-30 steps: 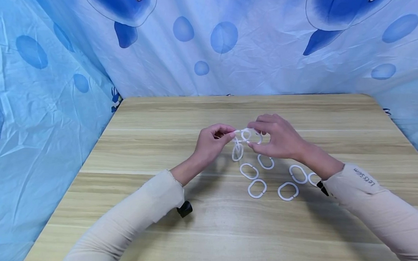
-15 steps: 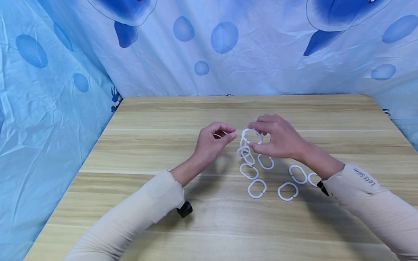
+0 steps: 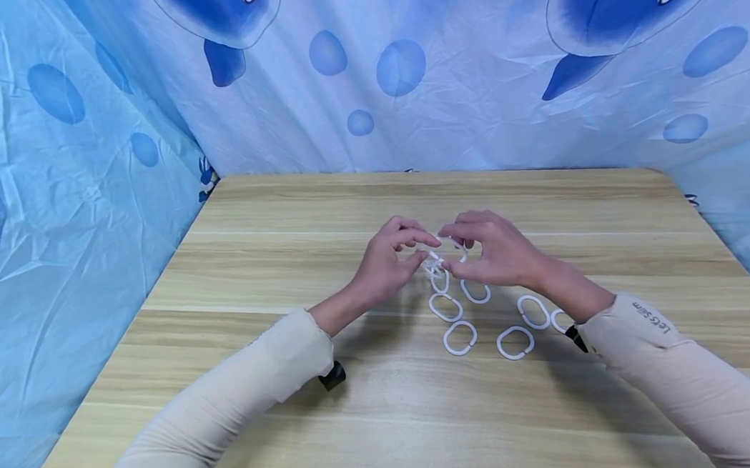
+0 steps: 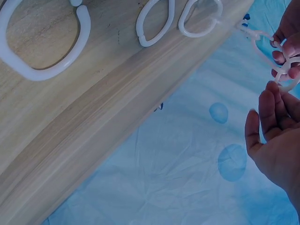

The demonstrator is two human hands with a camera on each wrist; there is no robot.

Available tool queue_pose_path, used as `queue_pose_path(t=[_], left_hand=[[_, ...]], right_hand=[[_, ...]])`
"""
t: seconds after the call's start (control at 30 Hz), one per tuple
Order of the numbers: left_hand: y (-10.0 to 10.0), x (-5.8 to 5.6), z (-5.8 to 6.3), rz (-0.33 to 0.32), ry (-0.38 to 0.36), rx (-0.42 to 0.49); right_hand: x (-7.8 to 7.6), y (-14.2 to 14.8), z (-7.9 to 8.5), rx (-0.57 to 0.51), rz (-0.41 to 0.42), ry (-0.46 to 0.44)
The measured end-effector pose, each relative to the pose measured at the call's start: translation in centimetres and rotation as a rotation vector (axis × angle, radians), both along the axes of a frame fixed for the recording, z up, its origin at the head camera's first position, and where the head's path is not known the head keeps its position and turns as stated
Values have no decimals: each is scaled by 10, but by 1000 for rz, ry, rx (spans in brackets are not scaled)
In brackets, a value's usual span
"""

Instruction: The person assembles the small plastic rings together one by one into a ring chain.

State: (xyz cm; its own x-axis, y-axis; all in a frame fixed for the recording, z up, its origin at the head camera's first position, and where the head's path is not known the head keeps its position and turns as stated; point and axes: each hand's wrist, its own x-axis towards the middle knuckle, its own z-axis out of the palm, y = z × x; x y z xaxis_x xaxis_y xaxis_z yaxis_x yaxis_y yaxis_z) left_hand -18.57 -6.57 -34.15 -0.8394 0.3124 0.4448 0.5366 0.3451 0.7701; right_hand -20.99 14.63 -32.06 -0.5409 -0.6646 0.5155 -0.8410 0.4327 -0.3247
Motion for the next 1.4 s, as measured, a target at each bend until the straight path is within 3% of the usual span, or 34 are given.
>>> queue_pose_path(t=[0.27,0.4,0.53,0.7,0.87,1.1,1.4], left_hand=[[-3,-2,-4,11,75,-7],[-4,-2,-3,24,53,21],[-5,-2,-1,53,-23,51],[-6,-3,-1,83,-115,95],[-7,-4,0,121,-223,137],[-8,-5,3,116,-294,217],[-9,-4,4,111,-317,244]], right_hand=[[5,1,2,-22,40,-306],[4,3,2,-23,58,-368],[3,8,3,-45,15,-426],[0,22,2,-87,-109,-437],[-3,34,-3,-56,-198,-431],[-4,43,-10,7,-126,-376],[-5,47,-32,206,-57,-322]])
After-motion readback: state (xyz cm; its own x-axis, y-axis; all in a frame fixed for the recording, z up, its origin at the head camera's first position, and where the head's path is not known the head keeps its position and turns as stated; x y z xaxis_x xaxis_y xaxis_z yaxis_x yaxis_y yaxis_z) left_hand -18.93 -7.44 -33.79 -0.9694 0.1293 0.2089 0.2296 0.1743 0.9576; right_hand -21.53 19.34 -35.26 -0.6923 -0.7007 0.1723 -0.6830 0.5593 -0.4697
